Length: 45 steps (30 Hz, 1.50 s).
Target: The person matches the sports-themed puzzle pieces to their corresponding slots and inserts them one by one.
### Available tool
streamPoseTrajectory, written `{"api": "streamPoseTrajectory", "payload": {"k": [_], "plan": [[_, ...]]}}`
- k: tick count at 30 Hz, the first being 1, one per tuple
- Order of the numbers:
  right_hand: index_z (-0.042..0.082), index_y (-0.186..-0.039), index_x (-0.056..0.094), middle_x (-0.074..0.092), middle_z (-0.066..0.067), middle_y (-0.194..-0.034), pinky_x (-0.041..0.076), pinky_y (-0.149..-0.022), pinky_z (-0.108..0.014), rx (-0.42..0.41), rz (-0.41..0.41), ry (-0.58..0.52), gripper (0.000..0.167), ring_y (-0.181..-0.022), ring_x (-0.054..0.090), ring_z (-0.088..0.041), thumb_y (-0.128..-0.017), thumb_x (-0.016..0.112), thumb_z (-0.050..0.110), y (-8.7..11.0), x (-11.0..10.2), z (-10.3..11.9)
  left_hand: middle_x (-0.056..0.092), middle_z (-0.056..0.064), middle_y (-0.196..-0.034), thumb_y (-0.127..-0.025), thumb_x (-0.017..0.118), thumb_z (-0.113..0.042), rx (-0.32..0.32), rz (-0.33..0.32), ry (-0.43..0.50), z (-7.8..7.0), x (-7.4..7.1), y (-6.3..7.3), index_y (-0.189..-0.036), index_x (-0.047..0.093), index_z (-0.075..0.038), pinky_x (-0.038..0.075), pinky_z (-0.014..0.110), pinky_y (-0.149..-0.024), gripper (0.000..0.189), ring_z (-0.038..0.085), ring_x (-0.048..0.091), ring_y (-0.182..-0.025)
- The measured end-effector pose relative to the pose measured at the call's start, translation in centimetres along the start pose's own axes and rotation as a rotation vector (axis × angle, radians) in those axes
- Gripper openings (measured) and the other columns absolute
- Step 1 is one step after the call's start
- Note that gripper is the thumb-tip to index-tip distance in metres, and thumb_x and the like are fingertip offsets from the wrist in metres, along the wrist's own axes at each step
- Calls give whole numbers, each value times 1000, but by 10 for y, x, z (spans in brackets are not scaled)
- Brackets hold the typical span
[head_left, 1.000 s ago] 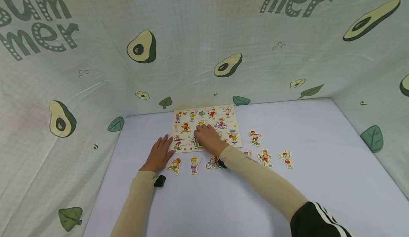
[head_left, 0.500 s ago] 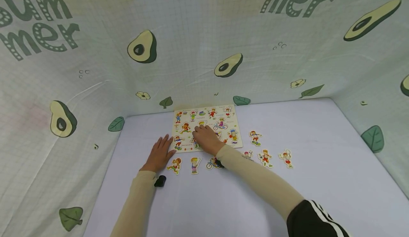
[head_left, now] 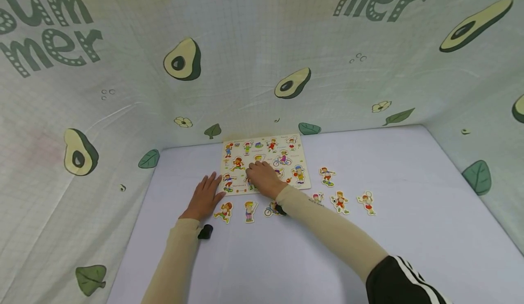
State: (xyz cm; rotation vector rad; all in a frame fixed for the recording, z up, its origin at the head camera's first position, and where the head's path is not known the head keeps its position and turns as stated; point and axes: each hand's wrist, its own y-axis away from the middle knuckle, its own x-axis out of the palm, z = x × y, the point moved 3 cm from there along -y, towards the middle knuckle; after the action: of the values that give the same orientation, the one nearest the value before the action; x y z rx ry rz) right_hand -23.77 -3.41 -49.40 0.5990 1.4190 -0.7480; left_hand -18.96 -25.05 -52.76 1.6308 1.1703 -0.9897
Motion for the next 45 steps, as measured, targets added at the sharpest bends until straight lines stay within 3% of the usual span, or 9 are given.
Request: {"api": "streamPoseTrajectory", "payload": {"k": [13,22,29,38,45], "plan": [[12,-116,75,71,-4,-114,54,-92,-39,11,1,2,16,-105,65,-24,-103,72,21,7,-5,-2,14,21,-176,-112,54,-33,-3,19,12,-3,0,0,-167,27,-3,8,61,-131,68,48,7,-162],[12,-115,75,70,-5,-115,54,-93,-40,49,-62,-32,20,-108,65,-25,-98,79,22,24,-22,-20,14,22,-176,-112,54,-31,-1,5,10,-2,0,1,-167,27,-3,8,61,-131,68,48,8,-161],[12,-113,75,69,-6,-114,52,-97,-43,105,-91,-75,19,-109,64,-27,-97,80,19,47,-33,-40,14,23,-175,-112,54,-31,2,7,10,0,1,0,-167,27,-2,9,62,-131,68,49,8,-161],[12,-108,76,69,-3,-107,54,-93,-42,134,-191,-39,18,-102,64,-24,-92,84,18,86,-45,-70,15,23,-175,-111,56,-31,-13,11,1,0,2,-1,-167,26,-3,9,63,-130,69,49,8,-161],[8,-109,76,69,-6,-107,54,-95,-44,211,-188,-79,19,-102,63,-26,-93,83,14,112,-48,-92,15,24,-175,-111,56,-30,-16,9,7,-3,-1,1,-166,27,-2,8,63,-130,68,49,8,-161]]}}
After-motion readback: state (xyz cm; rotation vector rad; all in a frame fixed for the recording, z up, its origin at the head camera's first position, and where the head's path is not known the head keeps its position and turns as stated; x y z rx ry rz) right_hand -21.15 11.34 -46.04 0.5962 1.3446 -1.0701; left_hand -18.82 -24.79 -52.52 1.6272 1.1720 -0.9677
